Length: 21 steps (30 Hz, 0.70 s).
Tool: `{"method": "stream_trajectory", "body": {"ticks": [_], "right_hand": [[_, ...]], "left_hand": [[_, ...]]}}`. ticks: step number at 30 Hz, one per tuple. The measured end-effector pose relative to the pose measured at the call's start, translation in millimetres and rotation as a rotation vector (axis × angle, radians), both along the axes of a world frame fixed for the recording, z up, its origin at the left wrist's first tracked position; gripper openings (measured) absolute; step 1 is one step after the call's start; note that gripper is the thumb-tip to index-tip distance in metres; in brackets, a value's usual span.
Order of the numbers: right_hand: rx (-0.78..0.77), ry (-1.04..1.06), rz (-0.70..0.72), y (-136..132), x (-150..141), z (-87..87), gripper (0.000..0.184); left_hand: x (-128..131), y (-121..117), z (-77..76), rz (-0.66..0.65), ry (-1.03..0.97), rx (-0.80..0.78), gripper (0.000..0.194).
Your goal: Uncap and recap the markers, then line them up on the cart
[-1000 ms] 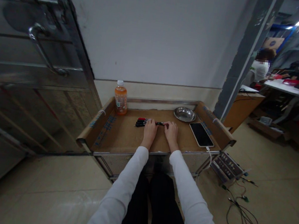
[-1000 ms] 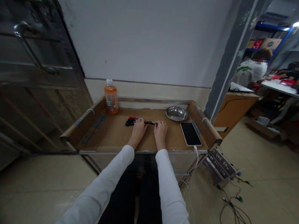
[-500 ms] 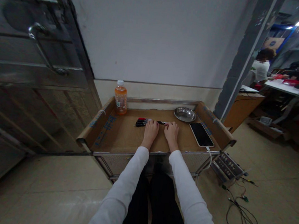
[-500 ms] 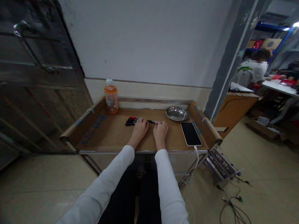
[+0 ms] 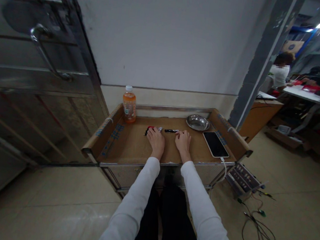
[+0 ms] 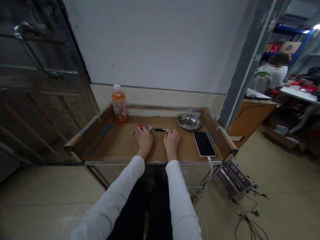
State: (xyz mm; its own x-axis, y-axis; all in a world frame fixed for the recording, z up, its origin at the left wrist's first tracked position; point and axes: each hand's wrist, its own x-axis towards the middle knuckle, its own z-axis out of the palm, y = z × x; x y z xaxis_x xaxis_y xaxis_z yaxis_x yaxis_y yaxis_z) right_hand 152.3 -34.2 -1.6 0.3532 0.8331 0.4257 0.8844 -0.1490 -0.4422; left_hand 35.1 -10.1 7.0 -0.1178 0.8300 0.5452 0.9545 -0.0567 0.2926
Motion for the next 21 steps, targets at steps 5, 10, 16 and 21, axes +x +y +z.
{"method": "stream_trajectory", "body": {"ticks": [5, 10, 16, 21], "right_hand": [[0.019, -0.040, 0.106, 0.4, -1.8, 1.5, 0.025], [0.011, -0.057, 0.124, 2.2, -1.9, 0.8, 0.024], [0.040, -0.033, 0.111, 3.7, -2.4, -2.0, 0.027], [0.130, 0.006, 0.210, 5.7, -1.6, -0.9, 0.040]], "left_hand": [[0.4, -2.1, -0.1, 0.049, -0.010, -0.002, 0.028], [1.3, -2.5, -0.7, 0.032, 0.029, -0.029, 0.029], [0.1, -0.2, -0.7, 0.004, 0.027, -0.034, 0.030], [1.7, 5.0, 3.0, -0.433, 0.047, -0.036, 0.020]]}}
